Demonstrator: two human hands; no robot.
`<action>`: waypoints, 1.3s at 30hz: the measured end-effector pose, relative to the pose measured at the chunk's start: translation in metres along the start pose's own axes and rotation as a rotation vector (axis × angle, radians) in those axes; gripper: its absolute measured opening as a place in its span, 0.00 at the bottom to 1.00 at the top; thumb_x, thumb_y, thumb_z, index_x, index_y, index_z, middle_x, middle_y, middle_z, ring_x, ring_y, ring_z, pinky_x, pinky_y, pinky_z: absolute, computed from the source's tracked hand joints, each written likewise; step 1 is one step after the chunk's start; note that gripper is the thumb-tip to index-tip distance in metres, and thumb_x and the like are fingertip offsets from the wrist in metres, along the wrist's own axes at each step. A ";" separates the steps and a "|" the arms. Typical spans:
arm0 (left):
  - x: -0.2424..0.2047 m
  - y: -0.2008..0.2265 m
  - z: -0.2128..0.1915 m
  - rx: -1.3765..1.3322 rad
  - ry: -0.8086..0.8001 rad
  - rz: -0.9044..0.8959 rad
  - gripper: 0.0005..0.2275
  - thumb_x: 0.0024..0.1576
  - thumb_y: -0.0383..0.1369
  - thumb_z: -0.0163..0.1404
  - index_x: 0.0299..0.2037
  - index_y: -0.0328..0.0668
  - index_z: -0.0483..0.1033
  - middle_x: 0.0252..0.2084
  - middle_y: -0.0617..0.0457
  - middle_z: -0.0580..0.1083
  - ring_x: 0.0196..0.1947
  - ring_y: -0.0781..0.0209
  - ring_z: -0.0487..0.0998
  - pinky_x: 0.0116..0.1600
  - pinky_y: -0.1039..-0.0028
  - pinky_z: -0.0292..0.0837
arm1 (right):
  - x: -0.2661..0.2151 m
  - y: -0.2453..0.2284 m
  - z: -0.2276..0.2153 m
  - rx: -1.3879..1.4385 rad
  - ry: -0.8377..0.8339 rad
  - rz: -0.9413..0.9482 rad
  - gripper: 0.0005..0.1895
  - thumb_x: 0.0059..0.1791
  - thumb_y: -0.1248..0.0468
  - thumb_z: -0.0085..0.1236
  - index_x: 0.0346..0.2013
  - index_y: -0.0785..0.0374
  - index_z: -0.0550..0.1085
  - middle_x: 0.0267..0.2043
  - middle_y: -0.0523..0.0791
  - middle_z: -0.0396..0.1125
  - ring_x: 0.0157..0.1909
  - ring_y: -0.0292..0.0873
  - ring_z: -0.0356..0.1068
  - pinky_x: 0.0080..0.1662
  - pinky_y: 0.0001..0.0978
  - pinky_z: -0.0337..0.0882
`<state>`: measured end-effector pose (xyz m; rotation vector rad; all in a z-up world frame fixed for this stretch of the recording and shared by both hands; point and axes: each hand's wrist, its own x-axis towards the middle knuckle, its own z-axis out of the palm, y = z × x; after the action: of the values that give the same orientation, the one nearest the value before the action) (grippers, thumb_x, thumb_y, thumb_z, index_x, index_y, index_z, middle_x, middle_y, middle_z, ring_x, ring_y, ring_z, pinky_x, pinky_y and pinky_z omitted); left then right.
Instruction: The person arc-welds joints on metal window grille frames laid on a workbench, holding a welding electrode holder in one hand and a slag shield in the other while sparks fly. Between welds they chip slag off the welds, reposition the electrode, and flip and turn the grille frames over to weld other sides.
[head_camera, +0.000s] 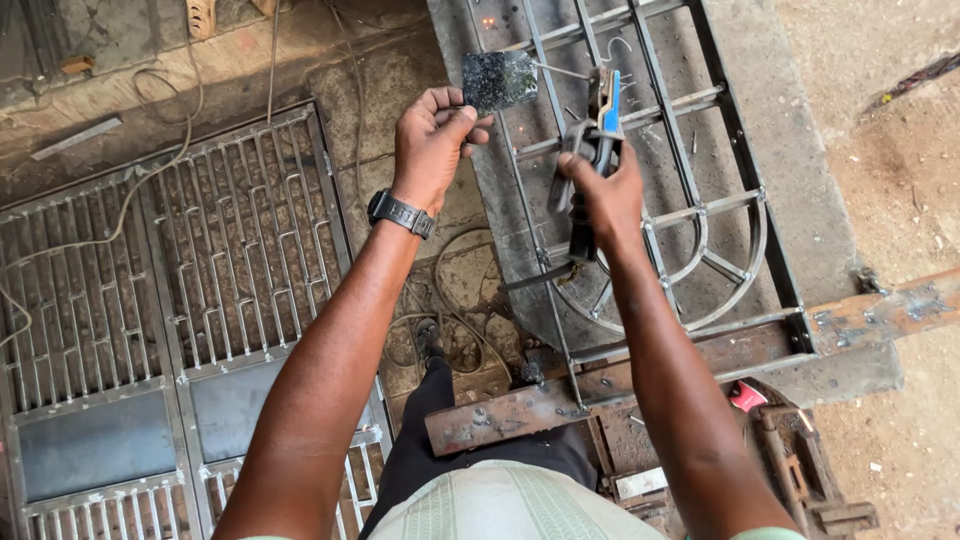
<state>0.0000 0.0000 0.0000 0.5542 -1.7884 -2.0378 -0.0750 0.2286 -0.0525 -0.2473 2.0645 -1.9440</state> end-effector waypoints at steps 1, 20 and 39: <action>0.000 0.001 -0.001 0.027 0.004 -0.004 0.08 0.61 0.27 0.51 0.49 0.36 0.71 0.38 0.49 0.82 0.31 0.70 0.82 0.32 0.83 0.74 | -0.007 -0.007 0.007 -0.065 0.013 0.007 0.33 0.44 0.53 0.70 0.56 0.66 0.68 0.43 0.47 0.72 0.39 0.39 0.73 0.42 0.31 0.76; 0.008 -0.009 -0.040 -0.184 0.301 0.038 0.06 0.60 0.24 0.52 0.45 0.38 0.70 0.37 0.47 0.82 0.29 0.68 0.81 0.28 0.83 0.72 | -0.017 -0.009 -0.002 0.023 0.133 0.021 0.32 0.45 0.57 0.67 0.57 0.65 0.63 0.41 0.45 0.67 0.35 0.38 0.71 0.37 0.31 0.75; -0.006 0.015 -0.004 -0.092 0.114 0.130 0.06 0.63 0.24 0.51 0.47 0.34 0.72 0.40 0.42 0.82 0.31 0.64 0.83 0.31 0.80 0.78 | -0.019 -0.007 0.018 -0.184 0.028 0.015 0.47 0.38 0.52 0.74 0.62 0.70 0.60 0.47 0.51 0.71 0.45 0.45 0.75 0.49 0.37 0.77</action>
<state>0.0078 -0.0023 0.0143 0.5027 -1.6139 -1.9489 -0.0519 0.2175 -0.0441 -0.2438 2.2589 -1.7602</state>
